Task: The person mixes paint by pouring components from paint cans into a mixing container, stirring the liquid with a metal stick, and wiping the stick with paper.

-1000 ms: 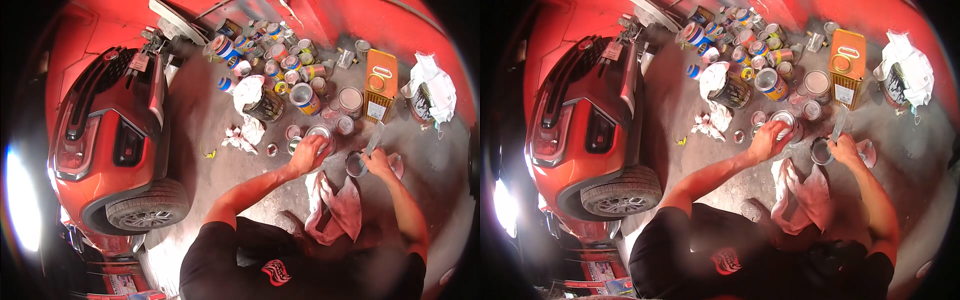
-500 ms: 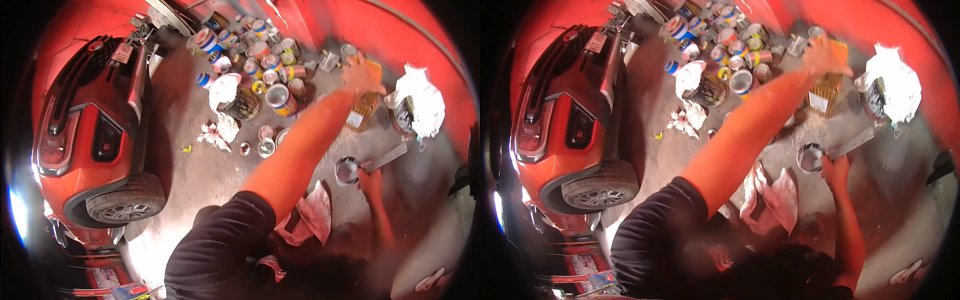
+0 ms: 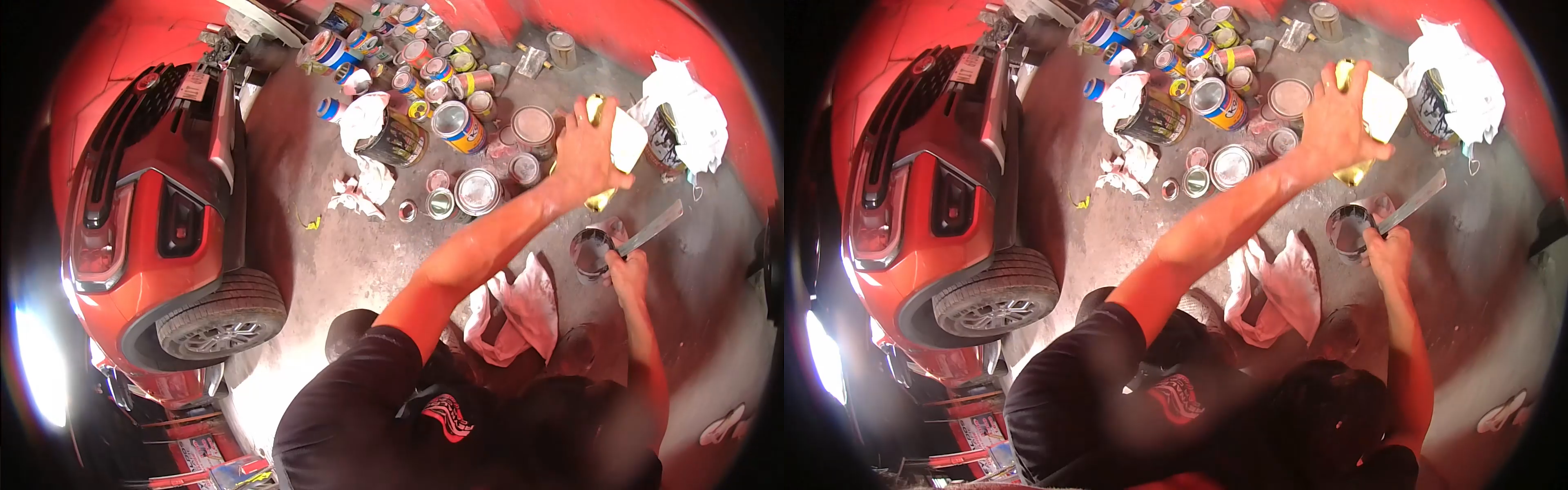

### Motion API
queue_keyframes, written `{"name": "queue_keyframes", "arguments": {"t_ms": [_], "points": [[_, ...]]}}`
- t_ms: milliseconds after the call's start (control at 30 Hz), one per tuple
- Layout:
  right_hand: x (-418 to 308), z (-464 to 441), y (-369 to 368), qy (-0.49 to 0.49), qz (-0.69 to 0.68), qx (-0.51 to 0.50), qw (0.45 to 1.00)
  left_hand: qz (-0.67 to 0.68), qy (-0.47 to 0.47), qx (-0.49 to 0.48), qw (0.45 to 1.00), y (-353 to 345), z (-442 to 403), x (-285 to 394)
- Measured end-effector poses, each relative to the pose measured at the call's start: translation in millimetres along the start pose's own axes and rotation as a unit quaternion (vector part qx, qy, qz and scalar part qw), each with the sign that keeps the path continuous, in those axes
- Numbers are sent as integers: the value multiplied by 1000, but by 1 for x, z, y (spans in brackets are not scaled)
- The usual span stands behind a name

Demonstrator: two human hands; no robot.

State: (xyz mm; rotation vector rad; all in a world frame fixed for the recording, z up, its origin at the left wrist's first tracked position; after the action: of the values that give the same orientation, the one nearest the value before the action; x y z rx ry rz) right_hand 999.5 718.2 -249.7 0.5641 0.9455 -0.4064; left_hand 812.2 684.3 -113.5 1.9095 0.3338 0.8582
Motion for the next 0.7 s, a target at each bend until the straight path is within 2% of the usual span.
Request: {"name": "queue_keyframes", "arguments": {"t_ms": [67,133,200,267,400,700], "points": [[10,14,-3,-13,-10,3,1000,7,13,-15,1000,2,30,11],[22,21,-7,-18,15,6,1000,27,-5,46,999,7,55,19],[36,28,-11,-21,-8,7,1000,50,-4,33,998,0,80,21],[50,31,-15,-24,-34,10,999,40,-38,110,992,-6,109,20],[76,37,-24,-51,-33,9,998,49,-68,156,984,-26,150,12],[79,35,-23,-87,-27,27,996,61,-45,160,984,-28,161,2]]}}
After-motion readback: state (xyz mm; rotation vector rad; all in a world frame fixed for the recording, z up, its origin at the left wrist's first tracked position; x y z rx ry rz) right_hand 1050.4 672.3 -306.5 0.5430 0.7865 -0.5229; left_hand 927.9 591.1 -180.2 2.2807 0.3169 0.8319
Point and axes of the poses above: each hand's wrist, its own z-axis away from the middle knuckle, its own y-axis out of the back of the hand, x = y × z, the point moved 8 cm from there along -z, towards the middle knuckle, and after that the axes turned 3 degrees about x, right-handed, at the moved point
